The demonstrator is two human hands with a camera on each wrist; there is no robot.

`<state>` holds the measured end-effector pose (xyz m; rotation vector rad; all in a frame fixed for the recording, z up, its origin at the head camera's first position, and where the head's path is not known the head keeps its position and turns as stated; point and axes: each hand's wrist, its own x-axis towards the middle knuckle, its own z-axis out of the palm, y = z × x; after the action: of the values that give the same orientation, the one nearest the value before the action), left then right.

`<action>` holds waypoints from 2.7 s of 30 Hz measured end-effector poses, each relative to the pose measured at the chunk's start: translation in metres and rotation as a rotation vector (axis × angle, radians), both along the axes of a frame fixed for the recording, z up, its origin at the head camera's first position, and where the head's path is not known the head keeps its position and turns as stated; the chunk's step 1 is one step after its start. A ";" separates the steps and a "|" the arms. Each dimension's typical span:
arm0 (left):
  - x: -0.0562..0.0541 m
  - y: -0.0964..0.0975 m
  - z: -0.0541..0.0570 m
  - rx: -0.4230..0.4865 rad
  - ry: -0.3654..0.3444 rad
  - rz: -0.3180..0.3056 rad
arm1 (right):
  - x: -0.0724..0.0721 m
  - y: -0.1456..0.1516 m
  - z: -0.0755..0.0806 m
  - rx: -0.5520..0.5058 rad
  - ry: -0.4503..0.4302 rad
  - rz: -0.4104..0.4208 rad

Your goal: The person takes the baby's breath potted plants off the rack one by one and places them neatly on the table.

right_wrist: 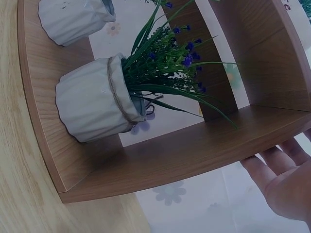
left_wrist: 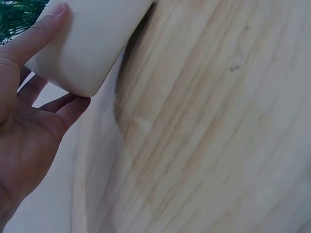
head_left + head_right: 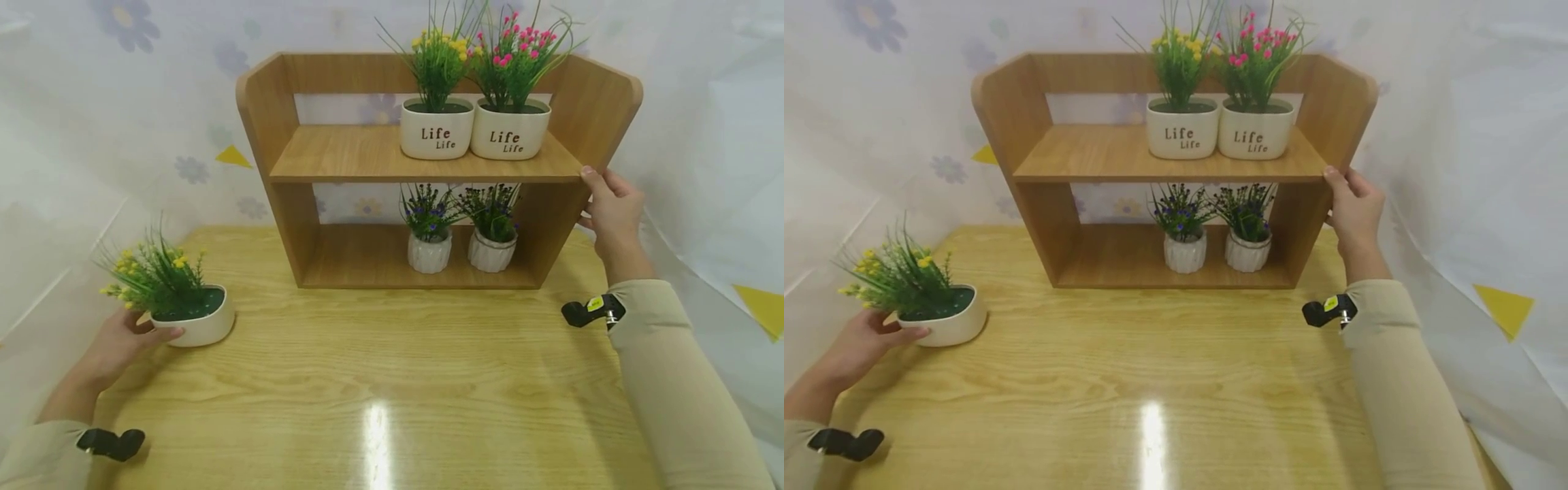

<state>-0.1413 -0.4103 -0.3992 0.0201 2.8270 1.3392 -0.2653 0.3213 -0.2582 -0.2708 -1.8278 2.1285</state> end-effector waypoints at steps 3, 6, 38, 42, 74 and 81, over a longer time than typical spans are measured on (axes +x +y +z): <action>0.000 -0.004 -0.003 -0.003 -0.003 -0.006 | 0.000 0.000 0.000 0.006 0.001 0.002; -0.001 -0.006 -0.006 -0.011 0.014 -0.011 | -0.001 0.000 0.000 0.011 0.001 0.001; -0.004 -0.020 -0.016 0.136 0.070 -0.106 | -0.002 0.001 -0.002 -0.011 0.005 -0.015; 0.000 -0.021 -0.015 0.119 0.086 -0.086 | -0.002 0.000 -0.002 -0.010 0.012 -0.017; 0.075 -0.008 -0.011 0.461 0.067 -0.086 | -0.002 0.000 -0.003 -0.004 0.006 -0.018; 0.076 0.007 -0.010 0.552 0.106 -0.182 | -0.002 0.000 -0.003 -0.007 0.009 -0.024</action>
<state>-0.0648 -0.4038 -0.4089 0.3507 2.3554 2.0612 -0.2675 0.3209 -0.2610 -0.2824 -1.8035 2.1171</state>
